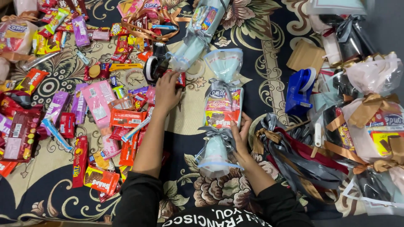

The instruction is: The person is assembling a snack bouquet by wrapping various snack packages in plastic film and decorative paper, securing them with tape.

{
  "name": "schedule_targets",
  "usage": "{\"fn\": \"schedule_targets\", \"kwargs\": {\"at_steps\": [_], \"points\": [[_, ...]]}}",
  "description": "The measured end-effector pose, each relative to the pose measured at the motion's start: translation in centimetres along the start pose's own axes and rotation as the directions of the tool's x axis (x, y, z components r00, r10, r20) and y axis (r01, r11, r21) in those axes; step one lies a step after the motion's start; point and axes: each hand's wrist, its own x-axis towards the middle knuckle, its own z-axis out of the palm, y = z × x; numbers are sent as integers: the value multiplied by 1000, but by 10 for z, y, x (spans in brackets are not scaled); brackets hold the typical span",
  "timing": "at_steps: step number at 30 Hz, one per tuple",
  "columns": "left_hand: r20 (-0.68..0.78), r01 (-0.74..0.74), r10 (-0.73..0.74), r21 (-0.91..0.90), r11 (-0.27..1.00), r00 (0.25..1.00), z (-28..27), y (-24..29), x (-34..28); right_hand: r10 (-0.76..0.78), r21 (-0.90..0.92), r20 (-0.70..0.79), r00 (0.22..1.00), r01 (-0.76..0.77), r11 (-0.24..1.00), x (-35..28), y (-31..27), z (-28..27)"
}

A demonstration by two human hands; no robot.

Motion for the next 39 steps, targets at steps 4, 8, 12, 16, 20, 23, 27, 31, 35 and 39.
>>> {"fn": "schedule_targets", "kwargs": {"at_steps": [4, 8, 12, 16, 20, 23, 27, 31, 35, 39], "points": [[156, 69, -67, -7, 998, 986, 22, 3, 8, 1, -15, 18, 1000, -1, 1000, 0, 3, -4], [11, -31, 29, 294, 955, 1000, 61, -44, -5, -1, -13, 29, 1000, 2, 1000, 1, 6, -6], [3, -77, 84, 447, 891, 996, 29, -68, -42, 14, -1, 76, 997, -14, 1000, 0, 14, -8], [-1, -46, 53, 478, 877, 999, -19, -84, -74, 189, 83, 178, 966, -206, 975, -14, -19, 16], [-8, 76, -83, 504, 861, 997, -56, -84, -92, 294, 87, 321, 900, -337, 938, -23, -28, 49], [-22, 131, -137, 475, 870, 990, -67, -80, -100, 339, 73, 398, 853, -397, 915, -20, -20, 70], [-44, 164, -162, 463, 871, 986, -64, -79, -106, 458, -87, 432, 777, -470, 878, -35, -76, 104], [-2, 174, -194, 457, 872, 981, -67, -65, -103, 417, -252, 424, 804, -337, 907, -35, -28, 112], [63, 117, -133, 207, 971, 989, -83, -25, -100, 496, -470, 406, 768, -290, 834, -36, -28, 109], [128, 115, -95, -162, 980, 987, -82, -1, -105, 296, -593, 420, 858, 12, 805, -38, -6, 96]]}}
